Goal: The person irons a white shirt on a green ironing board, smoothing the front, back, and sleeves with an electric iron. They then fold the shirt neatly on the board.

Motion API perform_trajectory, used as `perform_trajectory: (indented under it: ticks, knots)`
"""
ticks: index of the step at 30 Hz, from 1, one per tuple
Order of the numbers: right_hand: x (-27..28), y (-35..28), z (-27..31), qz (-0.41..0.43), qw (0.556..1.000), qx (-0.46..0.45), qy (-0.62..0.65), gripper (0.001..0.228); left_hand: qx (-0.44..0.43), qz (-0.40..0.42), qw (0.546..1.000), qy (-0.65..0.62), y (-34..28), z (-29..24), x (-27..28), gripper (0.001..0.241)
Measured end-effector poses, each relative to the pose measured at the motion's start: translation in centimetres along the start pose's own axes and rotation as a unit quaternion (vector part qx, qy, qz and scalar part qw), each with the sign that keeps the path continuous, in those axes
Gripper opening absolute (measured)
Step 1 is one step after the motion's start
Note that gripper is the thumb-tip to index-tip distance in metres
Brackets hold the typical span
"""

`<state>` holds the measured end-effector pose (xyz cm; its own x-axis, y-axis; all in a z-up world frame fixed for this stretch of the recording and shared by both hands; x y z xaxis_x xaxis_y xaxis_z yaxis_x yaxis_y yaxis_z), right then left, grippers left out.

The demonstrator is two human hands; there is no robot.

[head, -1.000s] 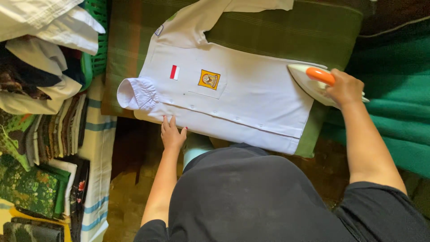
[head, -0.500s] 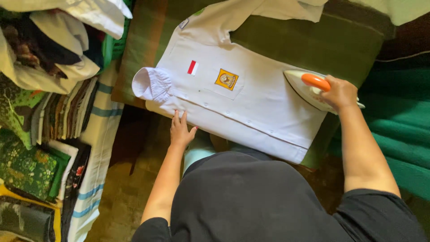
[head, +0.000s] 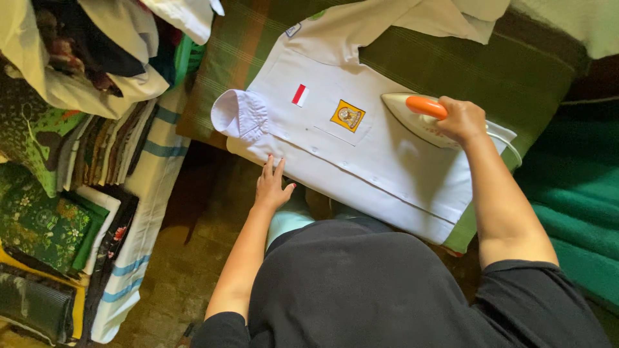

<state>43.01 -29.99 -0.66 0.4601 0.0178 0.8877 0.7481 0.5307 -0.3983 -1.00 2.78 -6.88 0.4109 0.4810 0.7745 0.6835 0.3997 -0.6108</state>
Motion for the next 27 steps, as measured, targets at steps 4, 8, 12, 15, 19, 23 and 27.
perform_trajectory:
  ticks: [4, 8, 12, 15, 19, 23, 27]
  knots:
    - [-0.7, 2.4, 5.1, 0.022, 1.000, 0.008, 0.002, 0.051, -0.001, 0.014, 1.000, -0.003, -0.1, 0.3, 0.2, 0.086]
    - [-1.6, 4.6, 12.0, 0.033, 0.999, 0.034, 0.023, 0.045, -0.007, 0.032, 0.999, -0.002, -0.1, 0.4, 0.3, 0.086]
    - [-3.7, 5.8, 17.5, 0.009, 0.996, 0.061, 0.059, 0.039, -0.005, 0.058, 0.998, 0.032, -0.5, -0.6, 1.1, 0.083]
    - [-5.6, 5.6, 19.7, -0.054, 0.994, 0.037, 0.092, 0.036, 0.013, 0.075, 0.995, 0.065, -0.3, -1.2, 1.4, 0.085]
    - [-5.2, 3.2, 18.2, -0.086, 0.989, 0.035, 0.114, 0.031, 0.020, 0.079, 0.995, 0.064, -0.3, -1.6, 2.0, 0.082]
    - [-4.8, -0.1, 12.7, -0.095, 0.991, 0.028, 0.089, 0.041, 0.032, 0.074, 0.992, 0.096, -0.3, -1.8, 2.0, 0.083]
    - [-3.8, -4.4, 6.1, -0.130, 0.988, 0.002, 0.077, 0.041, 0.048, 0.071, 0.991, 0.106, -0.1, -1.7, 1.4, 0.082]
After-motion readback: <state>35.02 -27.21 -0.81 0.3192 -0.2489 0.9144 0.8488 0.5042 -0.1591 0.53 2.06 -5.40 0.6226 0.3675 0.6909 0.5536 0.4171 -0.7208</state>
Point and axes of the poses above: each hand's wrist, its own y-axis towards the middle knuckle, its own x-axis out of the back of the hand, z = x × y, the point moved 5 cm from there along y, towards the middle knuckle, and after that the axes turned 15 degrees about y, right-handed, at the moved point
